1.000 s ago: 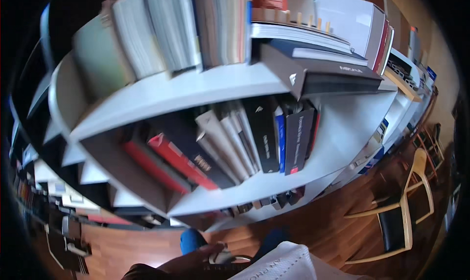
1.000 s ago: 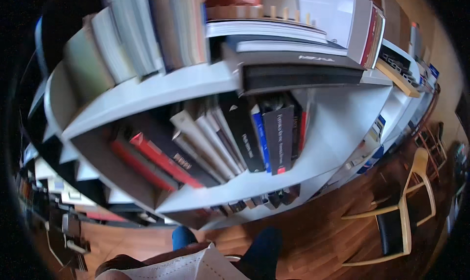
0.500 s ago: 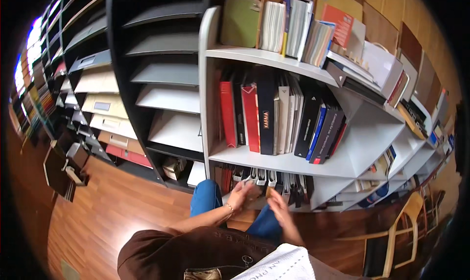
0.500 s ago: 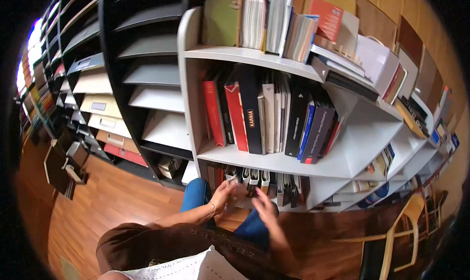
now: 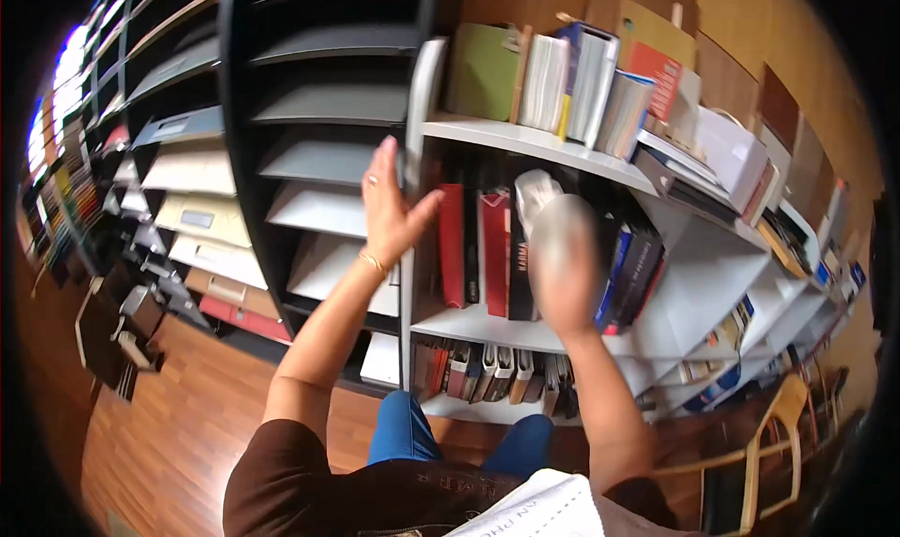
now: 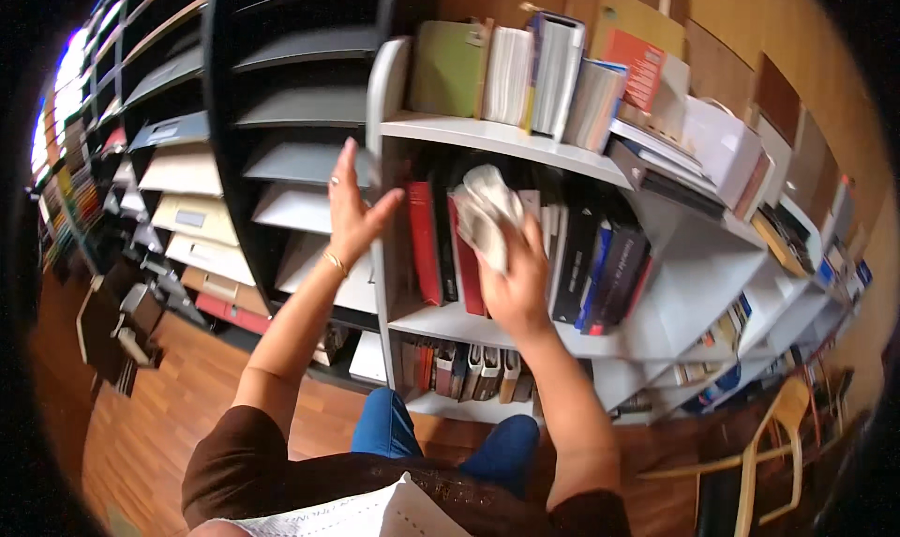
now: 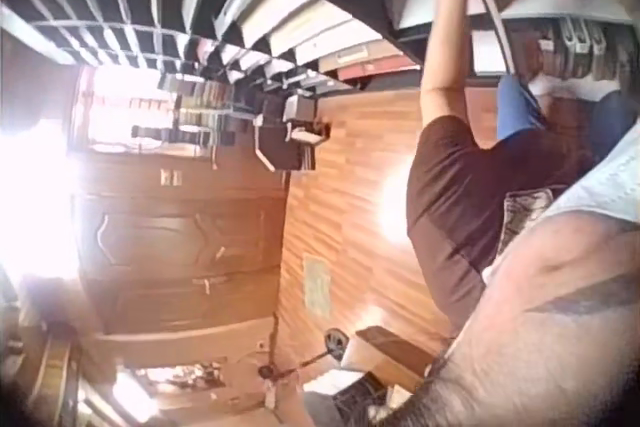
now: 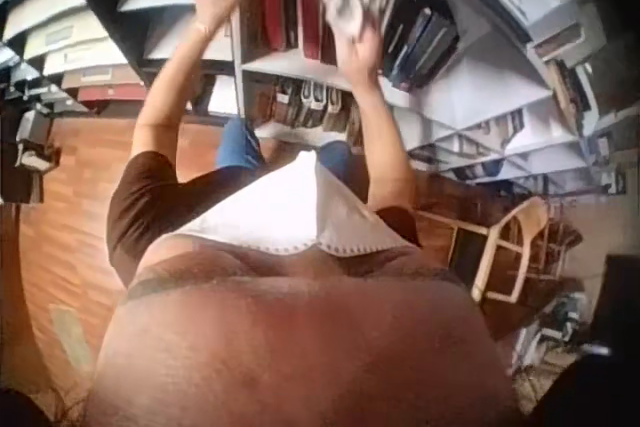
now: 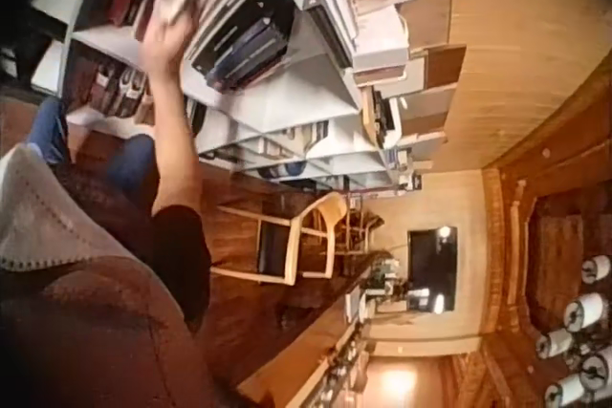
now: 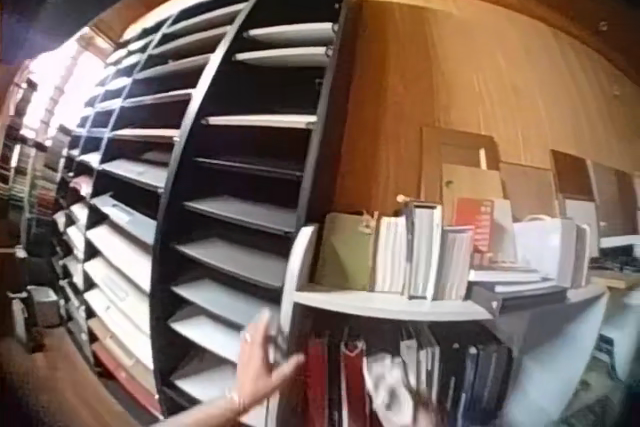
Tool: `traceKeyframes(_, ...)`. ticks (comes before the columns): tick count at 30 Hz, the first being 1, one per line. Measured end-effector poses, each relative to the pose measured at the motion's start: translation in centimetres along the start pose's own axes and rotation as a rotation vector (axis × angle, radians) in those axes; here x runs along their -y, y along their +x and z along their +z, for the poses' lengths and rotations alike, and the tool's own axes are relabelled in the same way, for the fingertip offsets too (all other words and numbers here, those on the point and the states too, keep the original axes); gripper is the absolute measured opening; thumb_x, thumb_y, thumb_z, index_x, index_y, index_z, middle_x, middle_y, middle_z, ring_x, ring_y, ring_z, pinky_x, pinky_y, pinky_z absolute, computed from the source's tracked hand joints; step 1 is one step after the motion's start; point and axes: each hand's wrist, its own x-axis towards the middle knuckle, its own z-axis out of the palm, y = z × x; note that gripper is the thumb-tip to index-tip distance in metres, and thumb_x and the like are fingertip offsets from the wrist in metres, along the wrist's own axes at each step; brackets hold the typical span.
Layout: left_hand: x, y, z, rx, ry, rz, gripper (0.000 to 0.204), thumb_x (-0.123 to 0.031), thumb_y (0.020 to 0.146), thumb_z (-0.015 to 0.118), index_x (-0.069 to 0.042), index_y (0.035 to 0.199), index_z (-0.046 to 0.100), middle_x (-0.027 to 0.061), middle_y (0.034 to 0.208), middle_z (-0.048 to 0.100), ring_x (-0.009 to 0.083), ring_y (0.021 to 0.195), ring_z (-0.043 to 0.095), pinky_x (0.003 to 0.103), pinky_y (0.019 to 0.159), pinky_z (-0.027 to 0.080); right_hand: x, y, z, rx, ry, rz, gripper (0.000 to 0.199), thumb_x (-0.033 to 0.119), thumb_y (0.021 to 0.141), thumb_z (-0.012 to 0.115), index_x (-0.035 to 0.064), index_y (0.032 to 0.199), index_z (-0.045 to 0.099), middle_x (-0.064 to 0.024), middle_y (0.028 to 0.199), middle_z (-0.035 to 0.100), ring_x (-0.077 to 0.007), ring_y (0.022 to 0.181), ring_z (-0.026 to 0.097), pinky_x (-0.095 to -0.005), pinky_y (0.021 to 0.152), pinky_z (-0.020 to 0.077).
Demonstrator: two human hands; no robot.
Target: Wiping down shelves and cleaning books with a cloth in an office or storage area.
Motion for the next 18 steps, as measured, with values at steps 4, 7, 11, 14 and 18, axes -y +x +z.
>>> traceKeyframes(4,4.7,0.0,4.1,0.105,-0.093,-0.198,0.086,-0.01,0.07,0.068,-0.003,0.145,0.027,0.0187,0.144,0.04,0.0344,0.134,0.036,0.045,0.112,0.022,-1.8,9.3,5.9,-0.066,-0.283,-0.28,0.045,0.0,0.075,0.066,0.0091,0.119,0.062,-0.0198,0.123,0.055,-0.0379,0.114,0.052,-0.0443,0.098,0.0401)
traceKeyframes(7,5.6,-1.2,6.0,0.0,-0.188,-0.196,0.082,-0.002,0.067,0.062,-0.003,0.143,0.033,0.0171,0.145,0.04,0.0308,0.133,0.039,0.045,0.114,0.02,-4.5,11.5,10.2,0.028,-0.516,-0.336,0.034,0.024,0.082,0.067,0.012,0.114,0.065,-0.0139,0.117,0.059,-0.0313,0.11,0.054,-0.0411,0.098,0.0358)
traceKeyframes(11,5.6,-1.1,6.1,-0.04,-0.243,-0.142,0.076,-0.001,0.069,0.059,-0.002,0.142,0.036,0.0162,0.145,0.041,0.0303,0.135,0.037,0.045,0.115,0.017,-4.7,11.7,10.3,-0.011,-0.551,-0.374,0.032,0.03,0.085,0.063,0.0149,0.114,0.066,-0.0069,0.108,0.062,-0.0227,0.102,0.056,-0.0379,0.094,0.036)
traceKeyframes(14,5.3,-1.0,6.1,-0.02,-0.262,-0.144,0.074,0.002,0.071,0.059,-0.001,0.141,0.036,0.0154,0.146,0.041,0.0291,0.136,0.037,0.043,0.115,0.016,-6.4,11.4,8.9,-0.057,-0.613,-0.448,0.03,0.026,0.085,0.062,0.0172,0.114,0.066,-0.0065,0.106,0.062,-0.0226,0.099,0.057,-0.0366,0.092,0.037)
traceKeyframes(18,5.2,-1.1,5.6,-0.027,-0.322,-0.204,0.07,0.005,0.072,0.058,0.0,0.14,0.039,0.0159,0.144,0.043,0.0299,0.134,0.037,0.036,0.113,0.022,-7.8,10.3,5.9,-0.027,-0.617,-0.418,0.033,0.018,0.081,0.065,0.0211,0.114,0.066,-0.0063,0.105,0.063,-0.0231,0.098,0.057,-0.038,0.093,0.0372)
